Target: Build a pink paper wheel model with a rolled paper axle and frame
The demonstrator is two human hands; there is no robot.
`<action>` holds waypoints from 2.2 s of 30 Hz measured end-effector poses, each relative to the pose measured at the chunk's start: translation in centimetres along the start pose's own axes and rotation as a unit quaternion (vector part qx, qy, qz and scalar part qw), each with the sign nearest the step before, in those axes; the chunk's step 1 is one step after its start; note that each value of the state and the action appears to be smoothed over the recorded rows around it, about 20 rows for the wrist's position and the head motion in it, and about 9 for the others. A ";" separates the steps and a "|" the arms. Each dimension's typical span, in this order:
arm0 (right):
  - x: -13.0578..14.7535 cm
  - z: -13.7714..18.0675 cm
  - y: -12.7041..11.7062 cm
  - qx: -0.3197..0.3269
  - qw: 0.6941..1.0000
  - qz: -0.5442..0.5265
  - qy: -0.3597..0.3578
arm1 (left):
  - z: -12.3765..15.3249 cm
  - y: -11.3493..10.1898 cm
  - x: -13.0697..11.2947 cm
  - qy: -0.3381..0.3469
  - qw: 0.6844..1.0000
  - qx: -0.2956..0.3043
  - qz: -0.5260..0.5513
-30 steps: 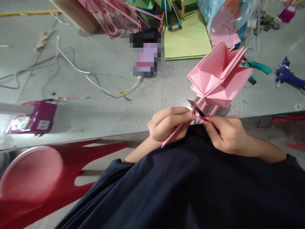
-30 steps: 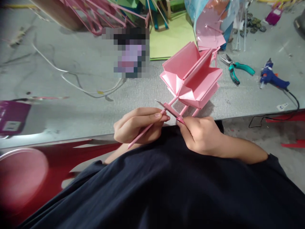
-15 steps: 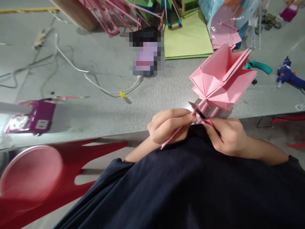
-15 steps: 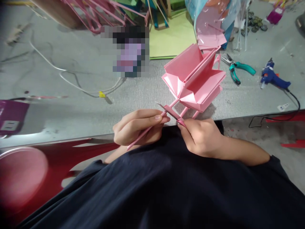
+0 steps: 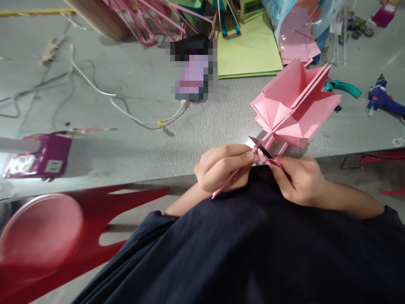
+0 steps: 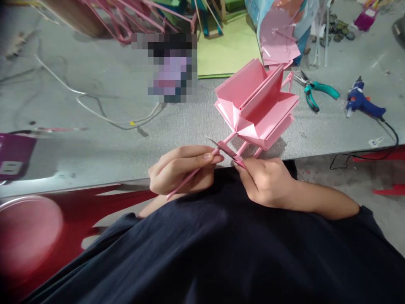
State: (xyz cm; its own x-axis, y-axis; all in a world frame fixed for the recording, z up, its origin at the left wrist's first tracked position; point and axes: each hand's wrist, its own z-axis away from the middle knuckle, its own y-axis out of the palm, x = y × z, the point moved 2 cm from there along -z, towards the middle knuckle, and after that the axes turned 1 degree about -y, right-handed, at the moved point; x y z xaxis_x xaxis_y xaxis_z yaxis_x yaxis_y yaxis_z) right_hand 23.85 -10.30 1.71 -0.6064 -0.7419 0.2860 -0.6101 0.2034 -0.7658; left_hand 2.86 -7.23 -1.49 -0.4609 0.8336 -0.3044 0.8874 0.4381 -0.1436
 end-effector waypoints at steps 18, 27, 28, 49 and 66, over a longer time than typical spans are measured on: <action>0.2 -0.1 0.1 -0.013 1.000 -0.009 -0.013 | 0.0 -0.4 -1.1 -0.046 0.999 0.018 -0.017; 0.3 -1.4 0.2 0.014 0.999 -0.046 0.022 | -1.0 -0.9 -0.2 0.044 0.996 0.068 0.027; 0.3 -1.4 0.3 0.010 0.998 -0.053 0.024 | -1.0 -0.7 -0.2 0.050 0.997 0.054 0.023; -0.8 -1.3 1.0 -0.056 0.996 -0.030 0.070 | -1.0 0.0 0.5 -0.203 0.968 0.131 0.070; -1.4 -1.3 2.0 -0.164 0.978 -0.105 0.072 | -0.8 2.2 1.1 -0.367 0.878 0.089 0.294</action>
State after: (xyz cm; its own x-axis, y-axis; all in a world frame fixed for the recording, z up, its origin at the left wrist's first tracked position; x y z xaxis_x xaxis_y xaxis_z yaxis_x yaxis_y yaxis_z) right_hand 22.87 -8.04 0.51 -0.5014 -0.6962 0.5137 -0.8452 0.2673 -0.4628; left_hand 4.32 -5.09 -1.42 0.1536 0.4288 -0.8902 0.9870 -0.1097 0.1175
